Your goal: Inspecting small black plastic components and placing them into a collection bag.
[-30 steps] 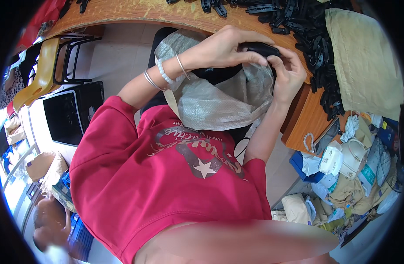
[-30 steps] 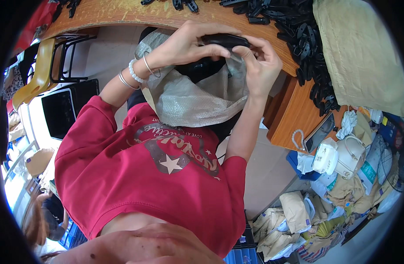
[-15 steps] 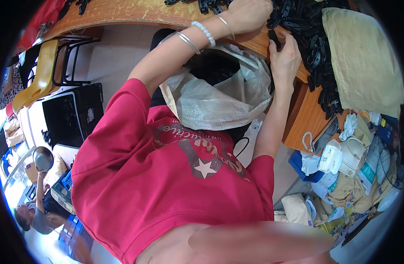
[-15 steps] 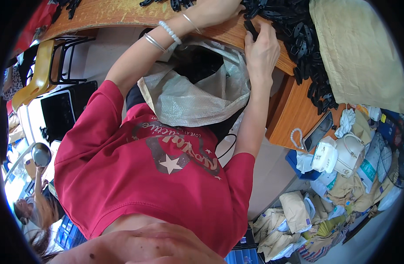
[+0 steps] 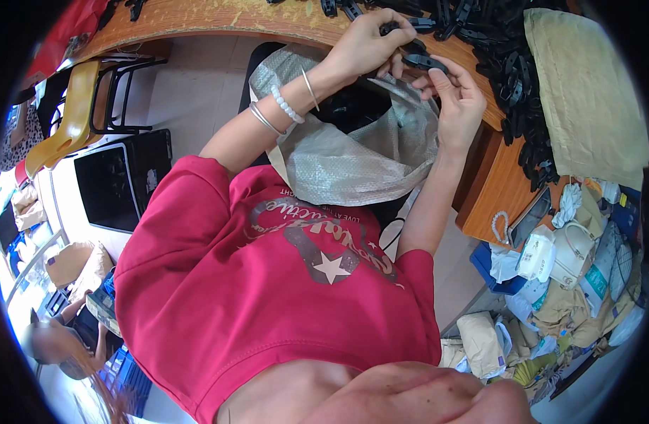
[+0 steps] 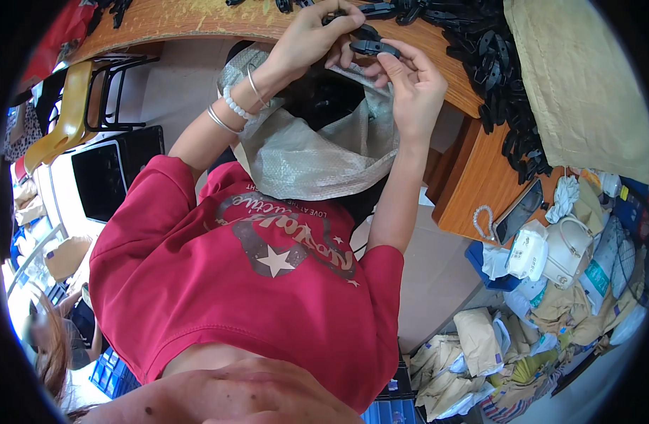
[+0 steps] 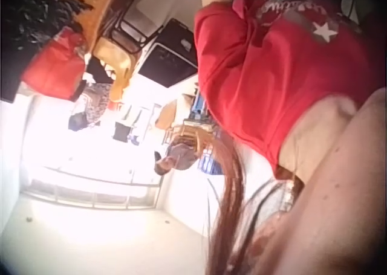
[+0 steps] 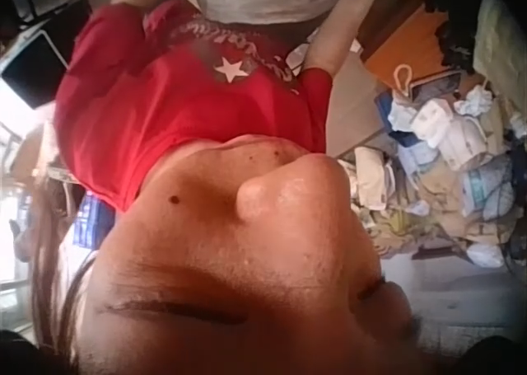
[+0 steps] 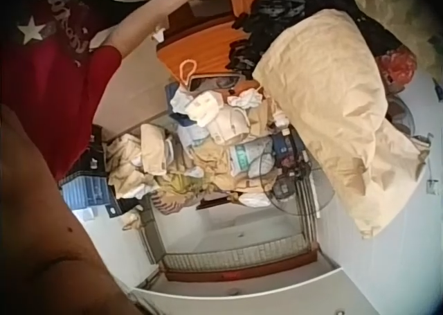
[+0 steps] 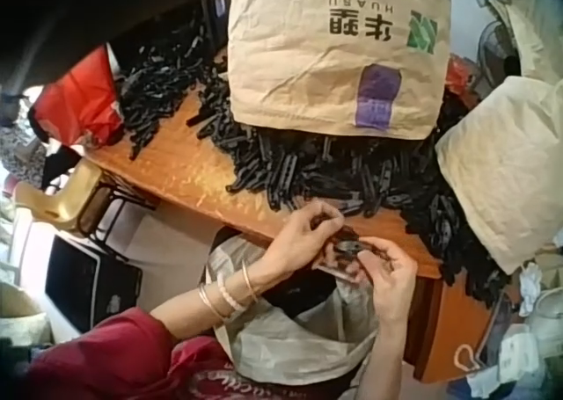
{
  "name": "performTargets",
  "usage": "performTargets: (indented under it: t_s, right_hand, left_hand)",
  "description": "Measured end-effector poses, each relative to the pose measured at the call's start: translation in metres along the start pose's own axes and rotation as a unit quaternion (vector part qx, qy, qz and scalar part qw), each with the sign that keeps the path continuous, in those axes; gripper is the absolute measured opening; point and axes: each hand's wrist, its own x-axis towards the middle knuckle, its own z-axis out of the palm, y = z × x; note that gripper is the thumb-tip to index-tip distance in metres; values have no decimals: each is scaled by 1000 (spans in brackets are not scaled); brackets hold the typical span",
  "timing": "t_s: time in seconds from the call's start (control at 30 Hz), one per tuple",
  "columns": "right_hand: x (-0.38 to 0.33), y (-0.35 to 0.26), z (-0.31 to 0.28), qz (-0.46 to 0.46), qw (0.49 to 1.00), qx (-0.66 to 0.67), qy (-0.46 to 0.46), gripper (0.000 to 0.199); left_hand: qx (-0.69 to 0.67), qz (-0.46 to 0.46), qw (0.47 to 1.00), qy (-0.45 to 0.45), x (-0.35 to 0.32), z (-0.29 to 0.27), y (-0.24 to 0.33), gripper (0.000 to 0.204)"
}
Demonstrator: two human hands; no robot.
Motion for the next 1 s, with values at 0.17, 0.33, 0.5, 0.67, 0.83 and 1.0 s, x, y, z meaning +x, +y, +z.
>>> performTargets:
  t_s: [0.17, 0.33, 0.5, 0.67, 0.83, 1.0]
  right_hand:
    - [-5, 1, 7, -41, 997, -30, 63, 20]
    - [-10, 4, 13, -59, 993, -37, 96, 19]
    - [-12, 4, 18, -63, 992, 2, 113, 19]
    - [-17, 5, 18, -74, 986, 50, 137, 20]
    - [-8, -5, 22, -139, 981, 52, 122, 46]
    - [-16, 1, 14, -53, 994, 28, 87, 43]
  left_hand:
    - [-41, -108, 993, -30, -16, -2, 26, 34]
    - [-85, -101, 991, -34, -18, -7, 27, 33]
    - [-50, -115, 991, -38, -18, -4, 26, 29]
    - [205, 91, 971, -86, -30, -1, 30, 31]
    - [331, 262, 905, -49, -30, -9, 20, 32]
    - [404, 323, 855, -47, -34, -1, 13, 33]
